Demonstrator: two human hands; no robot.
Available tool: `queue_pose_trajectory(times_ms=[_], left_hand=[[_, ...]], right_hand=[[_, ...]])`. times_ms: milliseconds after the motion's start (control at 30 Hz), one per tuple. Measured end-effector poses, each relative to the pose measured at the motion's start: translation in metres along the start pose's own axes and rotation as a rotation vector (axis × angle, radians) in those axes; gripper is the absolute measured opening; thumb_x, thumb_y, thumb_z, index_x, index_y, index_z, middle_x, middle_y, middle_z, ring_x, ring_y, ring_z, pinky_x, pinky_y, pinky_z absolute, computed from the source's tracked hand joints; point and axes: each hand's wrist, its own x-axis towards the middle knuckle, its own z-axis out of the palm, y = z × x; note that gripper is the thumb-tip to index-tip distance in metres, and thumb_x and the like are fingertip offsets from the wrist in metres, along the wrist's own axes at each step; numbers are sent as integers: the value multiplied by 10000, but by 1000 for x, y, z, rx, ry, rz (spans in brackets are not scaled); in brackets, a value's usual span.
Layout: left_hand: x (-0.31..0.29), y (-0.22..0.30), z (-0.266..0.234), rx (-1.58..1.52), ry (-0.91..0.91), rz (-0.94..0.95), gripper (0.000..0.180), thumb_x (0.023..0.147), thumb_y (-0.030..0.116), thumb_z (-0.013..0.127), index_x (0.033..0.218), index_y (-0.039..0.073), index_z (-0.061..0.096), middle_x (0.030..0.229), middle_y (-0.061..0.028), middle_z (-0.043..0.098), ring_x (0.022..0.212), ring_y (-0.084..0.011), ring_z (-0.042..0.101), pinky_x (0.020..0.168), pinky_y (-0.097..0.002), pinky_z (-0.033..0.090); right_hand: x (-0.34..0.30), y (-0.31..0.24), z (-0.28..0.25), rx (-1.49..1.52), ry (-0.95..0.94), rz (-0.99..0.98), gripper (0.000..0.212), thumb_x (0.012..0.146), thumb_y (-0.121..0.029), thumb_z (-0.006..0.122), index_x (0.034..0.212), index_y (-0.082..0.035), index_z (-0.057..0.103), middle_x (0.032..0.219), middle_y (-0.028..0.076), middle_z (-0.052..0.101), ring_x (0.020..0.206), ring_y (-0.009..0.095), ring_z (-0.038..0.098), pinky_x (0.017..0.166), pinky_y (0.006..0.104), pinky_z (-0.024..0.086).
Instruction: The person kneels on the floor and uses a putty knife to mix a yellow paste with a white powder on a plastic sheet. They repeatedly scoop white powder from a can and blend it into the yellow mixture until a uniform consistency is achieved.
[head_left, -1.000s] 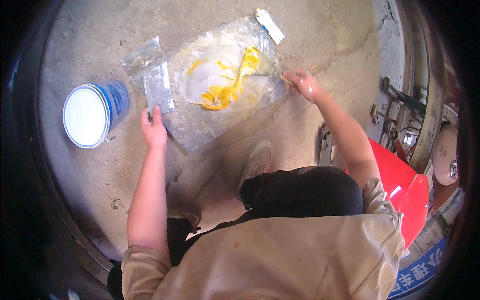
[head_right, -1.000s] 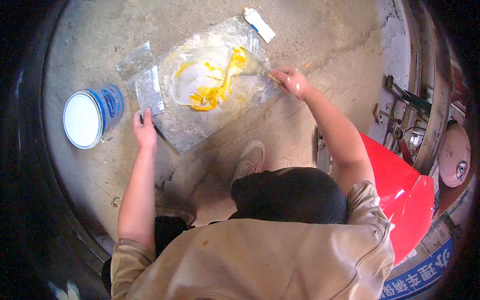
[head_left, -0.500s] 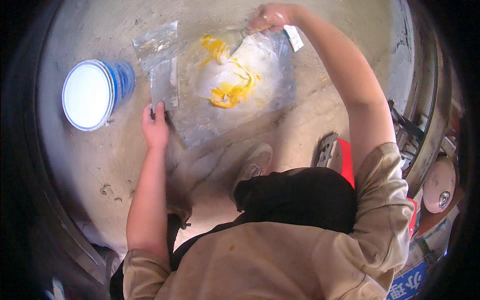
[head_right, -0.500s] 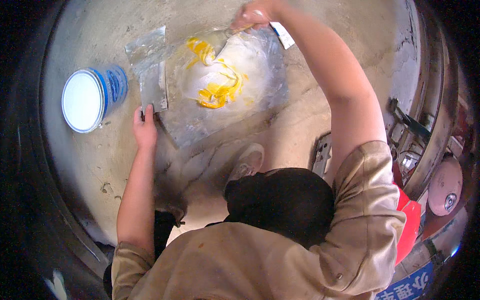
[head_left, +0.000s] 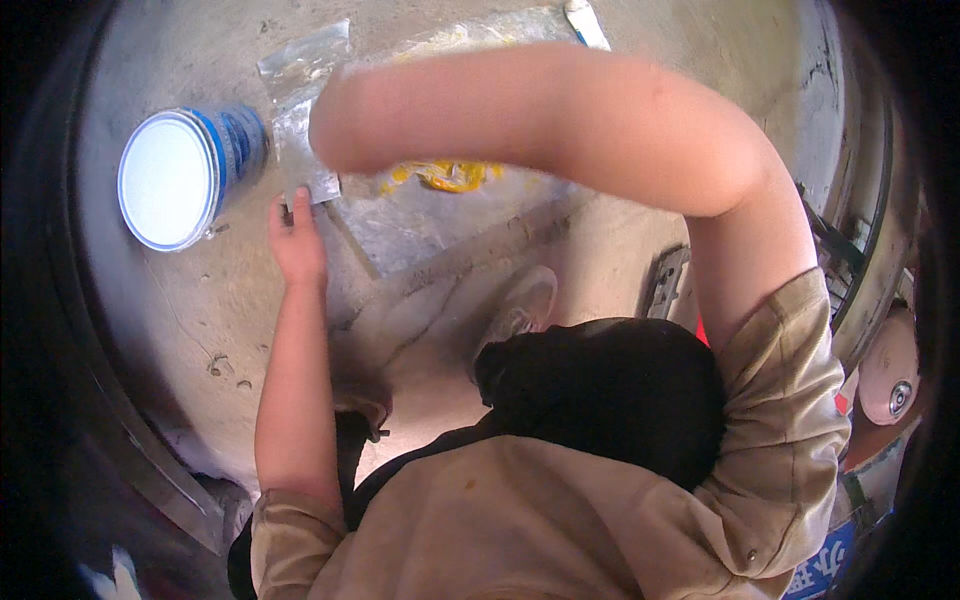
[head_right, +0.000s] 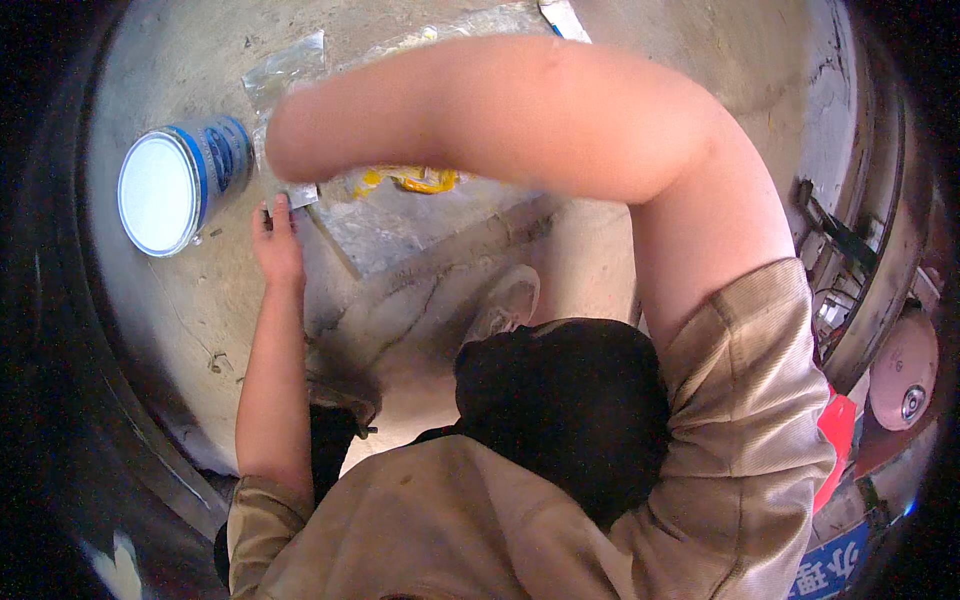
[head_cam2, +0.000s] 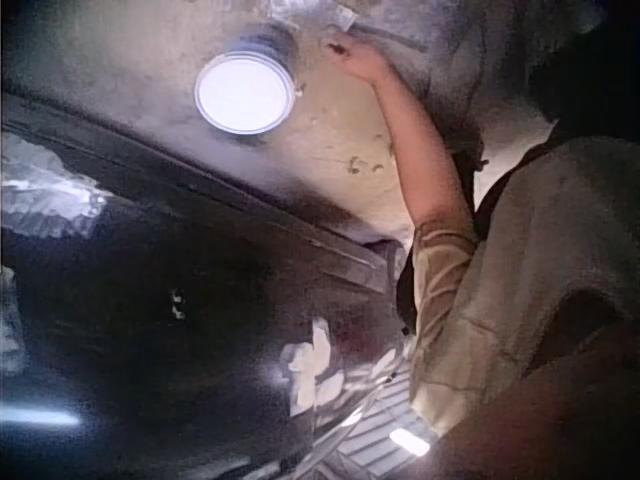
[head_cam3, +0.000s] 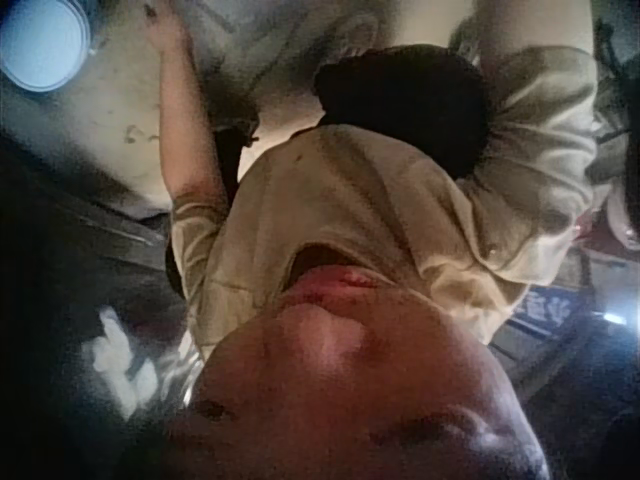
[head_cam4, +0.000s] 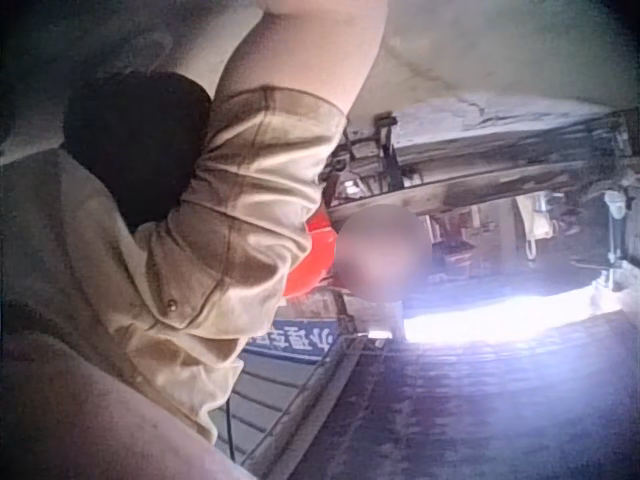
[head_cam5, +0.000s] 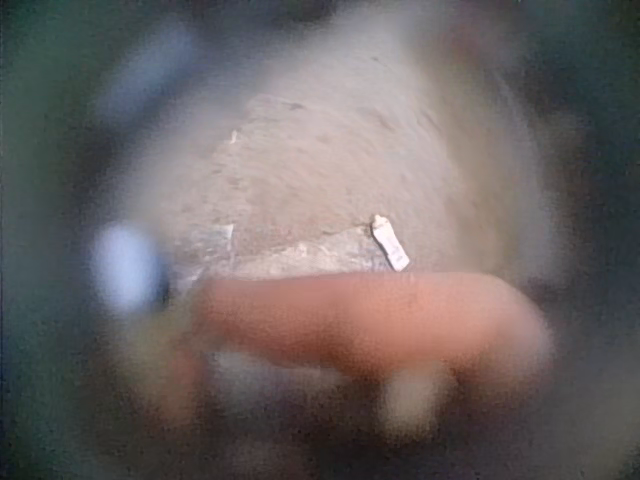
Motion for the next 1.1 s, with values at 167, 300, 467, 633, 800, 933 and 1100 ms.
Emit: queue_pose_trajectory(times_ms=[167,300,467,633,800,933,1100], left_hand=[[1,9,2,126,-67,-4,370,987,324,641,1148,-7,609,895,-33,628,821,-110,548,753,-268,446],[0,8,10,104,-72,-7,420,988,336,637,1195,-27,582,893,-37,626,817,-111,546,762,-269,446],[3,0,18,47,-139,29,483,990,323,640,1270,-58,544,912,-28,617,815,-97,533,751,-268,444],[7,0,23,134,-160,38,471,986,317,650,1262,-52,552,917,-32,621,816,-104,545,756,-274,449],[10,0,23,145,-142,56,452,986,329,644,1238,-39,573,954,-43,646,843,-108,565,775,-277,458],[8,-7,17,173,-131,56,423,988,339,637,1205,-21,597,943,-40,656,838,-116,575,783,-282,463],[2,-14,14,173,-126,32,392,988,341,634,1170,-6,614,906,-39,656,814,-123,576,773,-284,466]], right_hand=[[-63,-65,20,-17,-319,26,287,746,-221,762,1018,-136,786,1093,91,702,1060,297,635,787,443,502],[-124,-92,82,-255,-145,294,278,833,-235,650,1071,-125,741,1013,54,608,991,273,605,788,430,474],[-179,-70,142,-16,70,558,524,843,-151,605,1363,-104,573,945,131,618,835,290,681,652,401,554],[-210,-58,147,156,136,525,566,839,-154,619,1399,-137,536,955,145,624,802,292,692,627,412,585],[-200,-71,148,176,326,466,542,820,-168,633,1357,-126,576,966,139,627,790,285,683,611,402,584],[-161,-75,139,73,408,292,389,800,-205,650,1164,-78,701,933,109,644,781,264,676,593,392,568],[-124,-76,96,-65,101,180,220,765,-258,707,908,-114,792,917,110,708,839,258,682,597,379,520]])
